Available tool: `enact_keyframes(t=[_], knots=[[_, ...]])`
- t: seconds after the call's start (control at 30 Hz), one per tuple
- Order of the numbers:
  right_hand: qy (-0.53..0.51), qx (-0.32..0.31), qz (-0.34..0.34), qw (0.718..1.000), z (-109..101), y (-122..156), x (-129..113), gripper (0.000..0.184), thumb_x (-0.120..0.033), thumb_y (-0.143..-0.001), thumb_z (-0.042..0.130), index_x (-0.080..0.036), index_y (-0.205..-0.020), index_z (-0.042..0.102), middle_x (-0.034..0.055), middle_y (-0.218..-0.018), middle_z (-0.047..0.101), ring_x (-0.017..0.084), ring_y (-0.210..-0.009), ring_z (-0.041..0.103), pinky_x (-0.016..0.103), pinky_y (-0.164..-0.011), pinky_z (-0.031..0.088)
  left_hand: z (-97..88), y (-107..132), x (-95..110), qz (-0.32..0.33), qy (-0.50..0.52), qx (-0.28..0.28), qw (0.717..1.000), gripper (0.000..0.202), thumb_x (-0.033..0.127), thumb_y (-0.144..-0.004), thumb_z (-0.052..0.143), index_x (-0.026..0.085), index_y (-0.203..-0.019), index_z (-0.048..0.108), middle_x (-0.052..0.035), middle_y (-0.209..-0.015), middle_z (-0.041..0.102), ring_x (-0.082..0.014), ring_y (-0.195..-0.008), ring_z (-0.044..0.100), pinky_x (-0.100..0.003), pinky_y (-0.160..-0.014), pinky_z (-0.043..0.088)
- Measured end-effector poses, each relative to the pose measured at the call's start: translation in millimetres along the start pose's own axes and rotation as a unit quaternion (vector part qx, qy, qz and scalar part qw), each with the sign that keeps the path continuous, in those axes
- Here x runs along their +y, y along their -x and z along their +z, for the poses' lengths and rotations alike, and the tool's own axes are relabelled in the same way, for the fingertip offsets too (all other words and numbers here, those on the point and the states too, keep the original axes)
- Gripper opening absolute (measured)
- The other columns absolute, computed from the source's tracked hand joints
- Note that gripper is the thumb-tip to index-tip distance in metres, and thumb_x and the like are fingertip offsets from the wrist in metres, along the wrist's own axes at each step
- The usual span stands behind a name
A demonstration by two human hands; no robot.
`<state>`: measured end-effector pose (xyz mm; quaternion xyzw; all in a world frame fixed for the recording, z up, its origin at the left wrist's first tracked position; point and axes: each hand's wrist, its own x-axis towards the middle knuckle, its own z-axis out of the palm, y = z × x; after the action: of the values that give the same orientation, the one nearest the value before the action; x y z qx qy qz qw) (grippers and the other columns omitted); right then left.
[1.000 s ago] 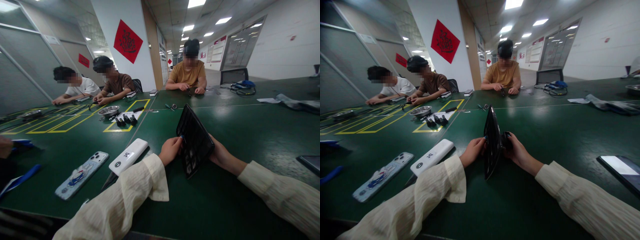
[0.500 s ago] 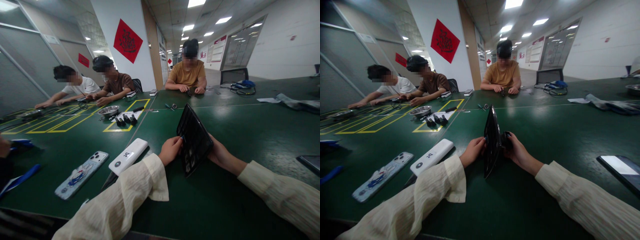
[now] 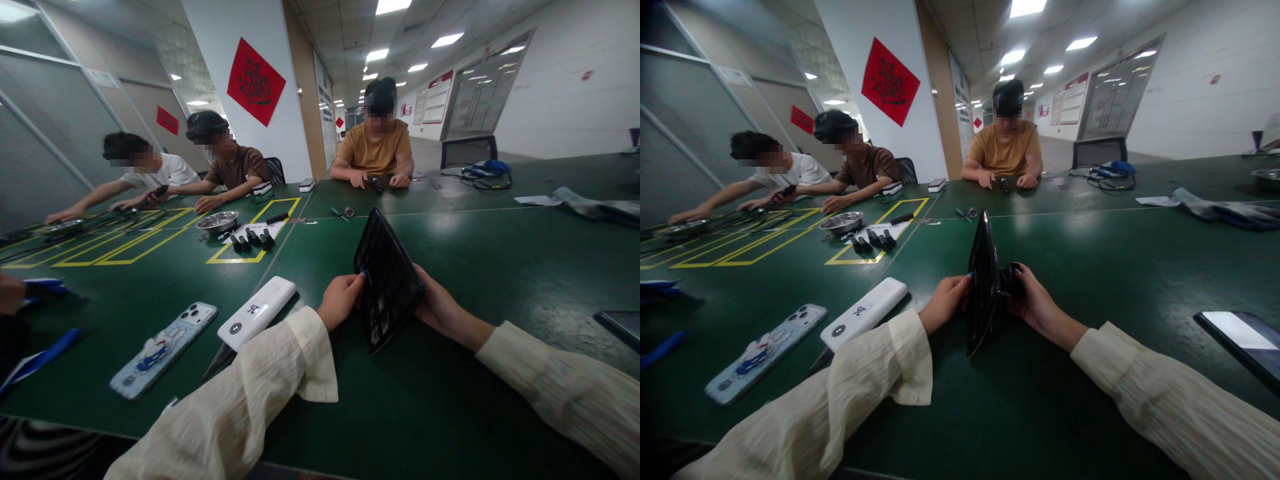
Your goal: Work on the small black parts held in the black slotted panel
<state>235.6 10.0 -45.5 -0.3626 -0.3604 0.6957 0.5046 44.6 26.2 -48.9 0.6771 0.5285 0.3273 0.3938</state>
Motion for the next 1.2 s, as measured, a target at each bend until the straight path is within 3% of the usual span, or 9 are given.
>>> enact_keyframes(t=[0.27,0.6,0.8,1.07,1.2], knots=[[-0.001,0.000,0.002,1.000,0,1,1,0.021,-0.038,-0.080,0.051,-0.031,-0.099,0.055,-0.0017,-0.079,0.060,0.015,-0.063,0.054,0.027,-0.050,0.041,0.8,1,3,-0.004,-0.020,0.002,1.000,0.053,0.060,-0.082,0.027,0.018,-0.054,0.040,0.0020,-0.046,0.043,-0.0099,-0.043,0.041,-0.023,-0.045,0.028],[-0.001,0.015,0.013,1.000,5,4,-4,0.021,-0.034,-0.081,0.048,-0.032,-0.101,0.051,-0.0030,-0.073,0.054,0.014,-0.060,0.051,0.026,-0.049,0.042,-0.6,4,9,0.058,-0.052,0.038,0.996,0.041,0.051,-0.085,0.033,0.017,-0.066,0.047,0.0028,-0.056,0.043,-0.0106,-0.053,0.041,-0.022,-0.050,0.030],[0.005,0.009,0.025,1.000,8,5,-6,0.023,-0.032,-0.081,0.047,-0.032,-0.104,0.048,-0.0039,-0.072,0.053,0.012,-0.055,0.049,0.025,-0.049,0.043,0.0,2,6,0.032,-0.030,0.029,0.999,0.050,0.056,-0.084,0.029,0.015,-0.067,0.052,0.0013,-0.056,0.043,-0.0111,-0.052,0.041,-0.022,-0.048,0.029],[0.012,0.000,0.004,1.000,2,3,-2,0.023,-0.037,-0.080,0.050,-0.033,-0.102,0.053,-0.0014,-0.079,0.058,0.016,-0.062,0.053,0.027,-0.049,0.042,-1.9,1,5,0.028,-0.027,0.017,0.999,0.037,0.045,-0.083,0.034,0.017,-0.064,0.048,0.0018,-0.056,0.044,-0.0111,-0.053,0.043,-0.021,-0.049,0.032],[0.006,0.009,0.010,1.000,4,4,-3,0.022,-0.035,-0.080,0.051,-0.032,-0.101,0.052,-0.0017,-0.078,0.059,0.016,-0.065,0.055,0.028,-0.051,0.044,0.6,1,2,0.002,0.001,0.017,1.000,0.042,0.051,-0.081,0.033,0.017,-0.059,0.044,0.0024,-0.052,0.041,-0.0102,-0.048,0.041,-0.022,-0.046,0.028]])
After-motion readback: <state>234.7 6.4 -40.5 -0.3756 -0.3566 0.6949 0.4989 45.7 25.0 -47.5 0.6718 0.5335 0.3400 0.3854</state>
